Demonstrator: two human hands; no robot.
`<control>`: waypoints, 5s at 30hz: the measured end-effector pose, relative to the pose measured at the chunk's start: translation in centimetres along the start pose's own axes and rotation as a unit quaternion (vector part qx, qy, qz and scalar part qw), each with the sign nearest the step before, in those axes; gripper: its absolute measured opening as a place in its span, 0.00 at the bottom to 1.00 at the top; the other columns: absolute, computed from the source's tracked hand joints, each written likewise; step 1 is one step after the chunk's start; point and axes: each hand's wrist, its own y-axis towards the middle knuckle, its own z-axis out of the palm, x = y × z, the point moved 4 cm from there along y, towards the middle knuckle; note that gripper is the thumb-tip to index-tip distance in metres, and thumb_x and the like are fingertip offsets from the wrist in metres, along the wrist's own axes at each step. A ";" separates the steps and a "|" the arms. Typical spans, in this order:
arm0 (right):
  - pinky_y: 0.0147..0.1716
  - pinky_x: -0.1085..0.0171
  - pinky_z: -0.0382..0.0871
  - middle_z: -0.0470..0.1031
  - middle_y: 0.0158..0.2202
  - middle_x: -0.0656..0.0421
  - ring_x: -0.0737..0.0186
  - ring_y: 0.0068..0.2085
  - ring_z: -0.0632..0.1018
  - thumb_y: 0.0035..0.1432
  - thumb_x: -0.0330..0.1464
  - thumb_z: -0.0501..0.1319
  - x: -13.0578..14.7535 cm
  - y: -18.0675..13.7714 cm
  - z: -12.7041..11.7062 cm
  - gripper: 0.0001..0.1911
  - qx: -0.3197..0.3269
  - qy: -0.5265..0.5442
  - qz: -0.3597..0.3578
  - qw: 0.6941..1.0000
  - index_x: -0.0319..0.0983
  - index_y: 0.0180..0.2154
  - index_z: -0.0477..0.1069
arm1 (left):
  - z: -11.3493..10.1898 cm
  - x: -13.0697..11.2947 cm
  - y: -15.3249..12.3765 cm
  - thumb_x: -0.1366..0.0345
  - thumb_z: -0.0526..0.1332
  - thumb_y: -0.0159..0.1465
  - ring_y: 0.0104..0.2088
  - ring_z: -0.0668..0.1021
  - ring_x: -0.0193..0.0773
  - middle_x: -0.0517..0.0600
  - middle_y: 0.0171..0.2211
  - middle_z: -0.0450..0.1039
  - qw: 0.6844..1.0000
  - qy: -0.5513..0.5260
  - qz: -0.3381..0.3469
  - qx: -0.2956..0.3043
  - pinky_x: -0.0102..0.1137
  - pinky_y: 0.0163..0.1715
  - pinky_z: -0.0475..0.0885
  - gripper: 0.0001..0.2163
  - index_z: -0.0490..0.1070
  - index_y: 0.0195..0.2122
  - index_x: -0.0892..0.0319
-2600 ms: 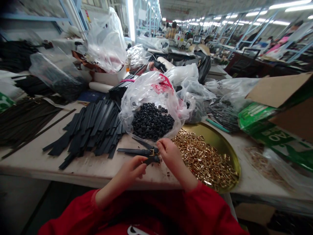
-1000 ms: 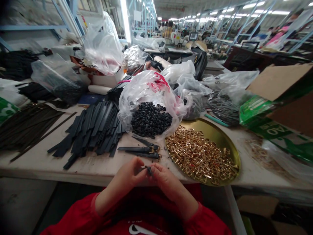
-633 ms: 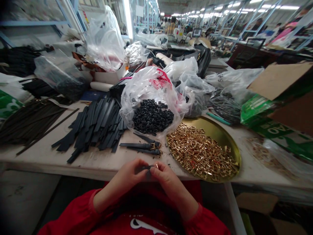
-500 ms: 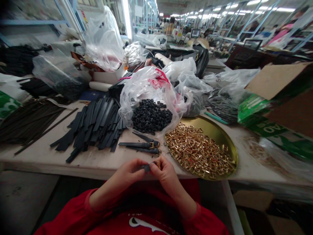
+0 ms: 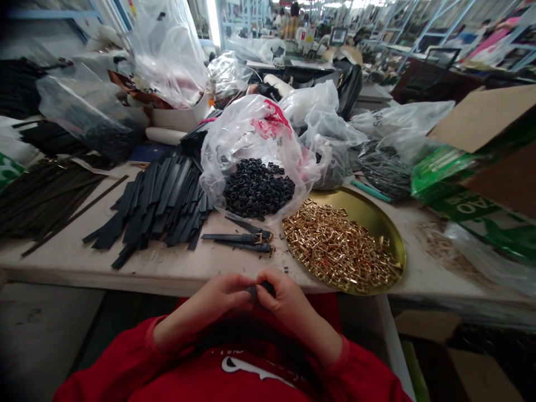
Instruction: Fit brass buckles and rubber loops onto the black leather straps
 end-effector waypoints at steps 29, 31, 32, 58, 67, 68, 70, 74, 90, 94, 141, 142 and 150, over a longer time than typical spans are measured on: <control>0.32 0.61 0.64 0.71 0.30 0.57 0.59 0.32 0.72 0.61 0.37 0.48 -1.2 3.7 0.5 0.09 -0.110 -0.045 -0.023 0.993 0.41 0.35 0.64 | -2.0 -5.3 2.8 0.62 0.52 0.61 0.25 0.74 0.38 0.49 0.23 0.74 0.878 0.453 0.142 -0.055 0.28 0.25 0.63 0.12 0.72 0.26 0.58; 0.35 0.59 0.64 0.73 0.33 0.54 0.56 0.35 0.73 0.60 0.37 0.49 -1.1 5.0 0.2 0.10 -0.140 -0.130 -0.058 0.980 0.40 0.35 0.65 | -3.1 -6.3 2.8 0.62 0.52 0.62 0.32 0.75 0.42 0.52 0.30 0.75 0.823 0.519 0.190 -0.130 0.30 0.30 0.64 0.11 0.73 0.31 0.58; 0.38 0.57 0.64 0.73 0.36 0.52 0.54 0.38 0.73 0.60 0.38 0.50 -1.1 5.6 0.1 0.11 -0.158 -0.179 -0.083 0.967 0.39 0.37 0.67 | -4.0 -6.8 2.6 0.62 0.52 0.62 0.35 0.75 0.43 0.54 0.34 0.75 0.793 0.547 0.207 -0.173 0.32 0.33 0.65 0.11 0.72 0.33 0.59; 0.34 0.64 0.68 0.72 0.32 0.58 0.63 0.33 0.73 0.55 0.28 0.53 5.8 4.3 2.7 0.06 -0.130 0.006 -0.205 0.970 0.39 0.35 0.67 | -1.9 -7.8 -5.4 0.56 0.58 0.58 0.43 0.73 0.46 0.56 0.42 0.72 0.705 0.551 0.354 -0.273 0.38 0.42 0.69 0.15 0.68 0.41 0.60; 0.31 0.64 0.67 0.70 0.32 0.57 0.63 0.32 0.72 0.59 0.37 0.51 1.8 9.7 -3.0 0.14 -0.102 -0.006 -0.069 0.992 0.37 0.44 0.65 | -5.5 -6.3 -0.9 0.64 0.51 0.61 0.23 0.73 0.34 0.46 0.23 0.70 0.944 0.272 0.122 -0.142 0.29 0.24 0.66 0.08 0.66 0.31 0.60; 0.35 0.63 0.67 0.69 0.35 0.55 0.61 0.34 0.73 0.58 0.35 0.52 1.2 11.0 -3.8 0.11 -0.118 -0.116 -0.081 0.983 0.37 0.41 0.67 | -5.5 -5.7 -0.5 0.65 0.50 0.61 0.20 0.71 0.31 0.45 0.22 0.68 0.970 0.183 0.079 -0.137 0.27 0.20 0.64 0.07 0.65 0.32 0.60; 0.38 0.63 0.65 0.69 0.39 0.53 0.60 0.37 0.72 0.57 0.30 0.53 -0.1 13.6 -4.3 0.09 -0.093 -0.292 -0.084 0.948 0.37 0.39 0.69 | -5.2 -4.6 0.2 0.67 0.50 0.60 0.17 0.69 0.27 0.44 0.24 0.68 0.993 0.013 0.009 -0.116 0.23 0.16 0.62 0.05 0.63 0.34 0.60; 0.34 0.64 0.63 0.70 0.35 0.52 0.59 0.35 0.73 0.56 0.27 0.53 -1.7 16.4 -4.0 0.08 -0.023 -0.445 -0.060 0.893 0.36 0.33 0.70 | -4.9 -4.0 0.9 0.70 0.54 0.56 0.19 0.70 0.25 0.46 0.28 0.70 0.983 -0.140 -0.037 -0.109 0.20 0.15 0.63 0.06 0.65 0.35 0.61; 0.35 0.66 0.67 0.74 0.34 0.61 0.70 0.30 0.73 0.46 0.39 0.66 -0.4 4.7 -0.9 0.15 -0.010 0.451 0.162 0.878 0.40 0.37 0.72 | -1.8 -3.2 0.7 0.61 0.53 0.60 0.17 0.67 0.26 0.46 0.24 0.70 0.997 -0.068 0.004 -0.047 0.21 0.15 0.58 0.11 0.66 0.38 0.62; 0.35 0.66 0.67 0.73 0.31 0.62 0.71 0.28 0.72 0.47 0.39 0.65 0.0 3.4 -0.4 0.15 -0.037 0.451 0.144 0.880 0.40 0.37 0.72 | -1.4 -3.9 0.2 0.57 0.49 0.62 0.17 0.65 0.30 0.42 0.16 0.62 0.972 0.185 0.099 -0.108 0.25 0.18 0.57 0.14 0.65 0.27 0.60; 0.33 0.62 0.60 0.71 0.35 0.50 0.57 0.36 0.71 0.56 0.25 0.53 -2.2 7.7 -7.4 0.08 0.031 -0.586 -0.044 0.809 0.35 0.32 0.71 | -1.0 -3.7 0.7 0.57 0.48 0.63 0.30 0.68 0.36 0.45 0.27 0.67 0.961 0.241 0.113 -0.082 0.28 0.32 0.63 0.13 0.66 0.35 0.60; 0.33 0.62 0.60 0.71 0.35 0.50 0.57 0.37 0.71 0.57 0.25 0.53 -2.2 7.7 -7.2 0.08 0.035 -0.590 -0.054 0.805 0.35 0.33 0.71 | -1.0 -3.7 0.6 0.58 0.48 0.63 0.29 0.68 0.35 0.44 0.25 0.65 0.960 0.242 0.112 -0.081 0.28 0.30 0.62 0.13 0.66 0.33 0.60; 0.31 0.61 0.61 0.72 0.34 0.47 0.55 0.35 0.72 0.56 0.21 0.50 -1.6 8.2 -6.1 0.12 0.038 -0.602 -0.060 0.795 0.31 0.33 0.72 | -0.2 -4.4 0.0 0.58 0.47 0.63 0.23 0.64 0.32 0.41 0.19 0.58 0.961 0.243 0.116 -0.063 0.26 0.24 0.59 0.12 0.63 0.31 0.59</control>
